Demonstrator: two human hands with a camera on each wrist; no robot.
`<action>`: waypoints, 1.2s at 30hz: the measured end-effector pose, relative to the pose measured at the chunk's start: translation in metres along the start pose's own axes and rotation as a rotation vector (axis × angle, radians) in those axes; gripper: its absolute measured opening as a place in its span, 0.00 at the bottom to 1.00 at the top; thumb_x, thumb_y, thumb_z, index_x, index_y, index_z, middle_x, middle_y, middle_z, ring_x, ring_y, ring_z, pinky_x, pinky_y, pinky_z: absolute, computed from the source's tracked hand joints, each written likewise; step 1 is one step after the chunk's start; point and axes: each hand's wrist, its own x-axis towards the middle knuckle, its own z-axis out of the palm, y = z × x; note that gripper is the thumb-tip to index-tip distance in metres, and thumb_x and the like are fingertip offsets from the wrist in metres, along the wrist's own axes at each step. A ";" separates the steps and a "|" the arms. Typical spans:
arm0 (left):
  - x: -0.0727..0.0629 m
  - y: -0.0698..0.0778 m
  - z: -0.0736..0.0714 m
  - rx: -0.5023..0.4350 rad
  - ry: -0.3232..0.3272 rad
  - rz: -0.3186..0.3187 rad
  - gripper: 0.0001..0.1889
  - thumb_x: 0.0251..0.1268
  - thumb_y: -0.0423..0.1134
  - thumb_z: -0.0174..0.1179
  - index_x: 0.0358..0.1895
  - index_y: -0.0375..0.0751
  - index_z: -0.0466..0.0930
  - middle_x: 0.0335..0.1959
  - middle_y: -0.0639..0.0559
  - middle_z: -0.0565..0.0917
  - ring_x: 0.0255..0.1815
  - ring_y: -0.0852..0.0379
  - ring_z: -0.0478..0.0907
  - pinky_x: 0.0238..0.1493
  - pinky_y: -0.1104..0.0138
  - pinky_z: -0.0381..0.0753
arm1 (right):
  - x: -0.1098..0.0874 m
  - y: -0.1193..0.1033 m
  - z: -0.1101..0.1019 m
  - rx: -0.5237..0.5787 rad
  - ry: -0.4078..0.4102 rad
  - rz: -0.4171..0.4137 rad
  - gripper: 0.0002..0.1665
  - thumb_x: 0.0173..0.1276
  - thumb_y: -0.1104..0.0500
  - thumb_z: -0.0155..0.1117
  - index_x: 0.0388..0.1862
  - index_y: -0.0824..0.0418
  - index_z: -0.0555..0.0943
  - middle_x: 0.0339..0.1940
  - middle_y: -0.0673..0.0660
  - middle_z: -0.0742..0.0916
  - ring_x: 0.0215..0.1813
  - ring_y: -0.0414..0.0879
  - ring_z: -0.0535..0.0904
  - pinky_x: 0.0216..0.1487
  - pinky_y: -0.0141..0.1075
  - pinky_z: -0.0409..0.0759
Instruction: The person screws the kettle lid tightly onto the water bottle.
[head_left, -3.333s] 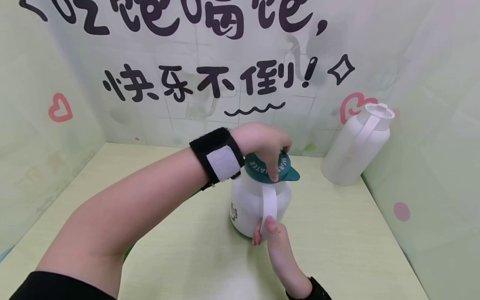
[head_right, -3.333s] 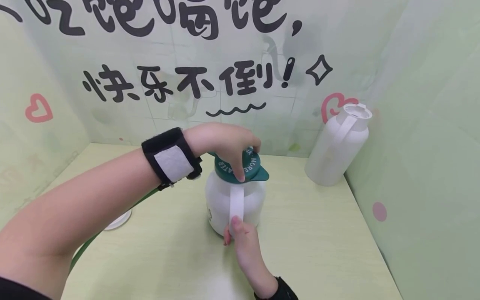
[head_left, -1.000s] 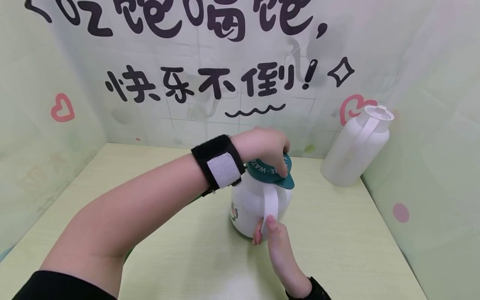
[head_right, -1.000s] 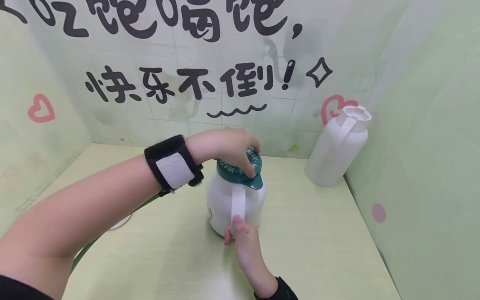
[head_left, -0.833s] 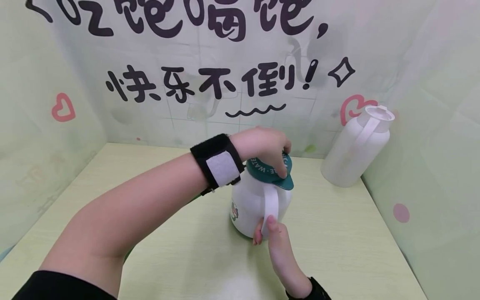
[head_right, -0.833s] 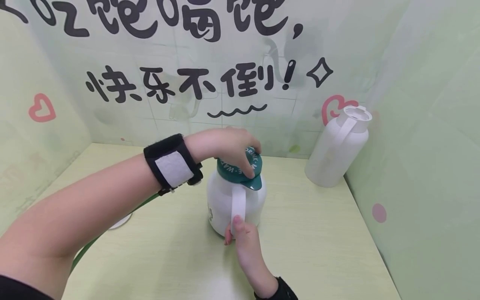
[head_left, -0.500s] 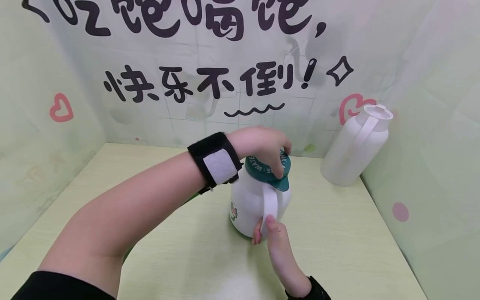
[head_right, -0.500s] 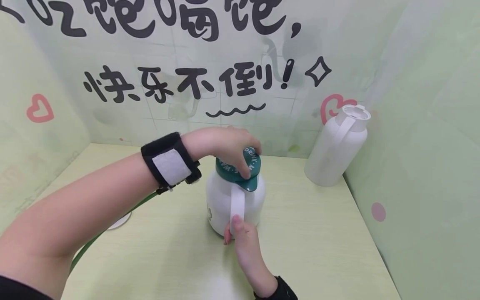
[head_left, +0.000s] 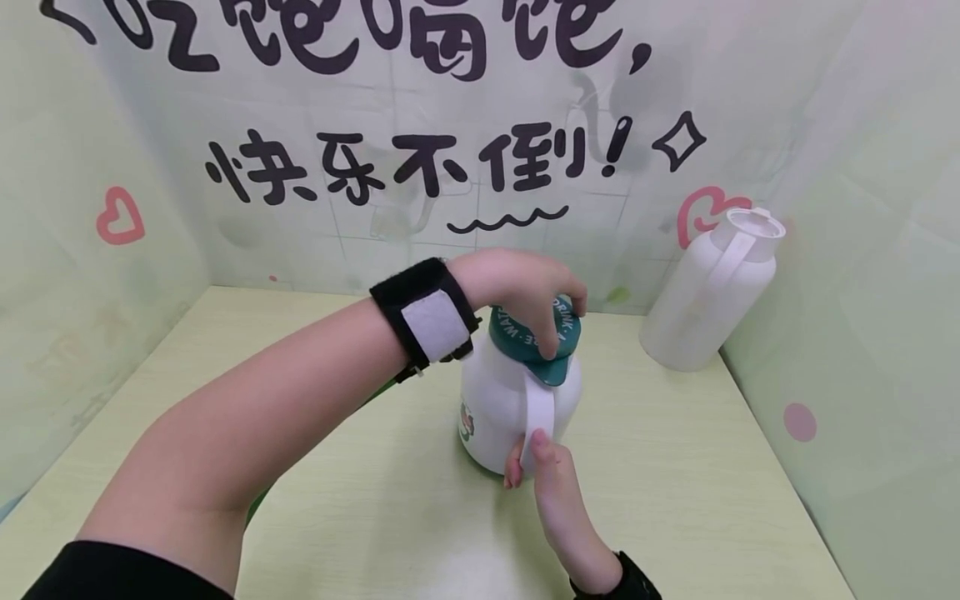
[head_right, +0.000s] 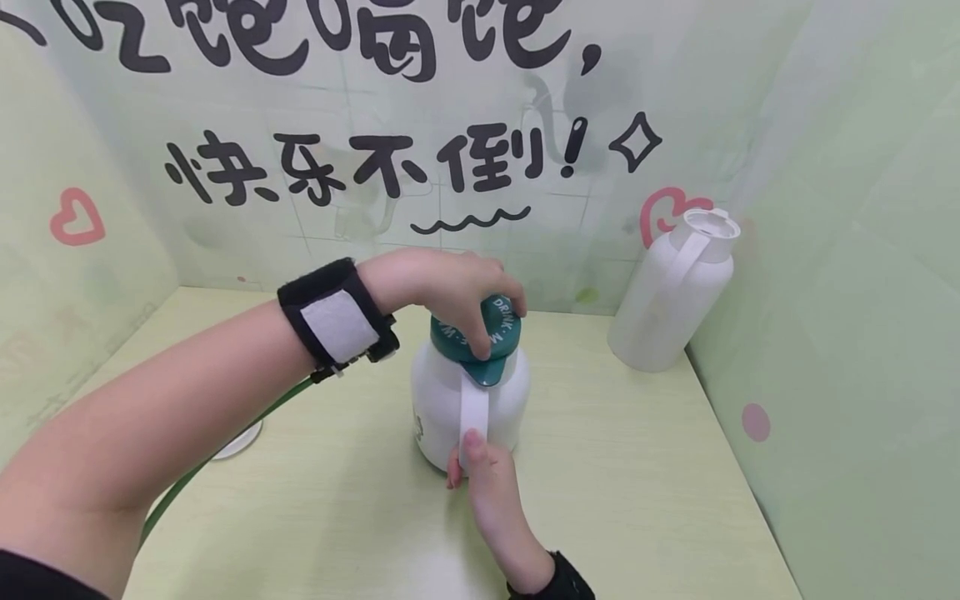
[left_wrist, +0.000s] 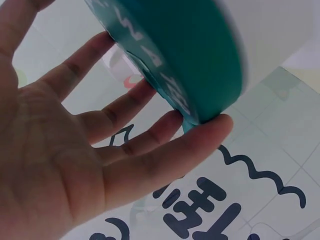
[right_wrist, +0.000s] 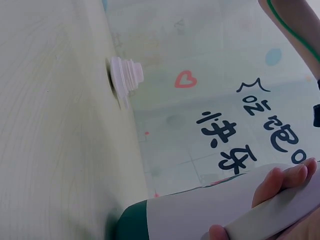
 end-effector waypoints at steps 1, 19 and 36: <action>0.000 0.000 0.000 -0.001 -0.004 0.004 0.28 0.55 0.45 0.68 0.61 0.51 0.72 0.55 0.54 0.72 0.52 0.55 0.69 0.49 0.62 0.74 | 0.000 0.000 0.000 0.000 -0.001 -0.002 0.39 0.80 0.45 0.32 0.17 0.71 0.69 0.16 0.63 0.73 0.23 0.50 0.73 0.38 0.36 0.71; -0.002 -0.006 -0.004 -0.005 -0.068 0.094 0.29 0.50 0.37 0.66 0.60 0.56 0.72 0.55 0.54 0.67 0.53 0.55 0.66 0.48 0.65 0.73 | -0.001 0.000 0.000 0.005 -0.004 0.004 0.39 0.80 0.45 0.32 0.17 0.72 0.69 0.16 0.63 0.73 0.23 0.50 0.73 0.38 0.36 0.72; -0.005 -0.004 -0.001 -0.037 -0.012 0.062 0.34 0.56 0.43 0.64 0.68 0.59 0.65 0.65 0.52 0.61 0.59 0.54 0.63 0.54 0.60 0.70 | -0.001 0.002 -0.002 -0.006 -0.004 0.002 0.38 0.80 0.45 0.31 0.17 0.71 0.69 0.16 0.59 0.74 0.23 0.49 0.74 0.39 0.36 0.72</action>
